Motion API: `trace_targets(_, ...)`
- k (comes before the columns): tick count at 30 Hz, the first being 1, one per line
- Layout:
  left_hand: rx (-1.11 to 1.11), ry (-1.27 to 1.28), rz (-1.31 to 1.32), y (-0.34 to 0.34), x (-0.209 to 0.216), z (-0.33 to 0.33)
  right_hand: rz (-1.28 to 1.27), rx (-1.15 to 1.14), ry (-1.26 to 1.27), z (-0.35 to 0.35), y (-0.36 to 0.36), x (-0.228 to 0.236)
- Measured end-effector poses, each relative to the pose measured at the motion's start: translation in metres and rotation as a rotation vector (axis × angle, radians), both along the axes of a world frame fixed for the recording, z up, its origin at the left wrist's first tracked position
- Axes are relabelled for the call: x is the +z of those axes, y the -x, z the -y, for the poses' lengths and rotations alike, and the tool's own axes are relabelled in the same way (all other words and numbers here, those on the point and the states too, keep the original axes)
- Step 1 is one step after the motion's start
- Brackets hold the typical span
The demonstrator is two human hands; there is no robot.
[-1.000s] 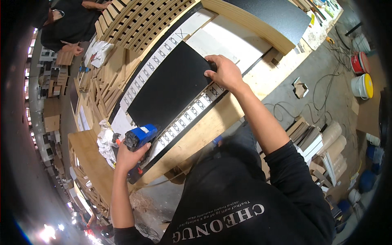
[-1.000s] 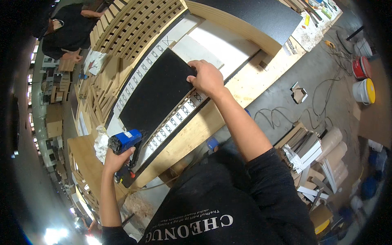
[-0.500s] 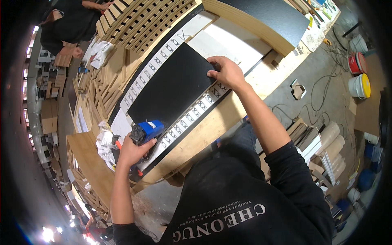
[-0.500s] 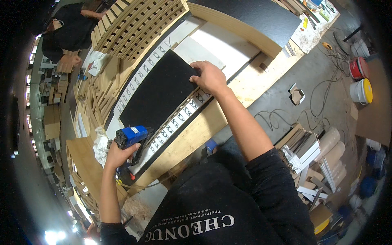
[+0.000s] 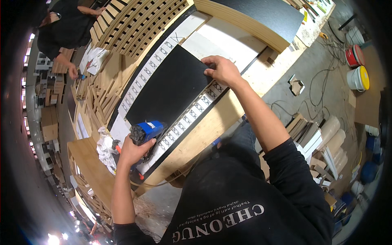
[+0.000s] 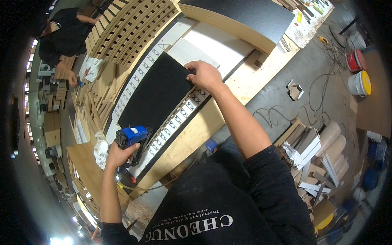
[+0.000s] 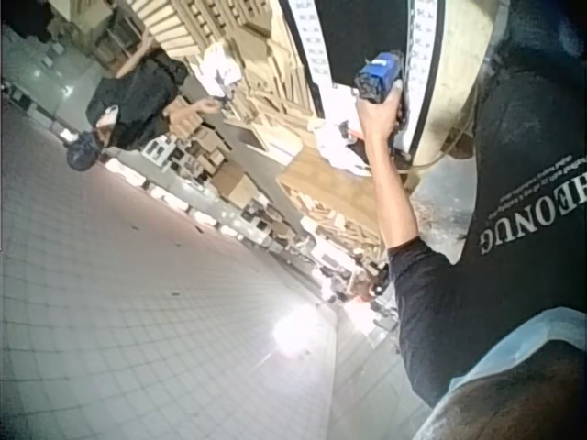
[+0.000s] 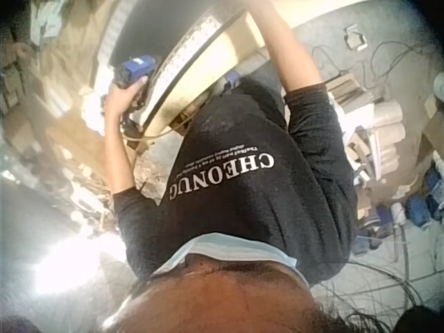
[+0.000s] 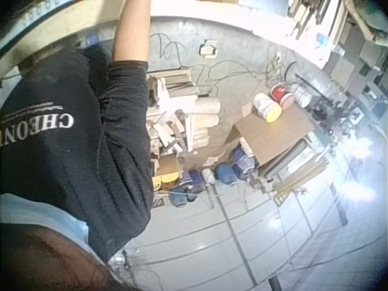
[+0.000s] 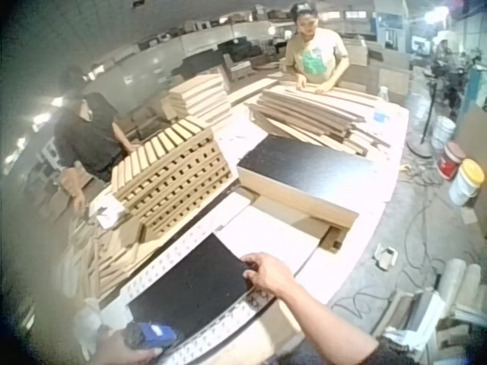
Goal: The person assembles a wooden grate by positioning a black panel, applying glue with a tool, and then placing and securing wooden slats into a frame using a pneumatic stapler and a utility knife.
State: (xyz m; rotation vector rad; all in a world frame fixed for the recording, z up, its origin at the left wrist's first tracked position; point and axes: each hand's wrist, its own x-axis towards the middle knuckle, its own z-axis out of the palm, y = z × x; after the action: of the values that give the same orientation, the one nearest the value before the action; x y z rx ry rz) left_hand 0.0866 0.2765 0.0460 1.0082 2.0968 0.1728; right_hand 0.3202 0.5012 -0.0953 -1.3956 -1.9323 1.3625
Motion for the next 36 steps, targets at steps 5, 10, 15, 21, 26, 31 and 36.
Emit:
trace_targets(5,0.008,-0.011,-0.033,0.001,-0.001,0.0,-0.024,0.023,-0.011,-0.003,-0.001,-0.003)
trace_targets(10,-0.059,-0.031,-0.077,0.001,-0.004,-0.001,-0.054,0.073,0.023,-0.011,-0.01,-0.005)
trace_targets(15,0.01,-0.086,0.008,-0.007,0.004,-0.001,-0.031,0.109,0.007,-0.009,-0.005,0.004)
trace_targets(21,-0.022,-0.086,0.027,-0.019,0.0,-0.02,-0.039,0.092,0.018,-0.011,-0.007,-0.006)
trace_targets(26,-0.054,-0.063,0.016,-0.016,-0.005,-0.02,-0.009,0.097,-0.018,-0.009,-0.007,-0.002)
trace_targets(31,-0.06,-0.087,-0.011,-0.013,-0.006,-0.018,-0.002,0.094,-0.015,-0.01,-0.005,-0.004)
trace_targets(36,-0.128,-0.086,-0.054,-0.019,-0.002,-0.021,-0.03,0.088,-0.014,-0.012,-0.007,-0.008)
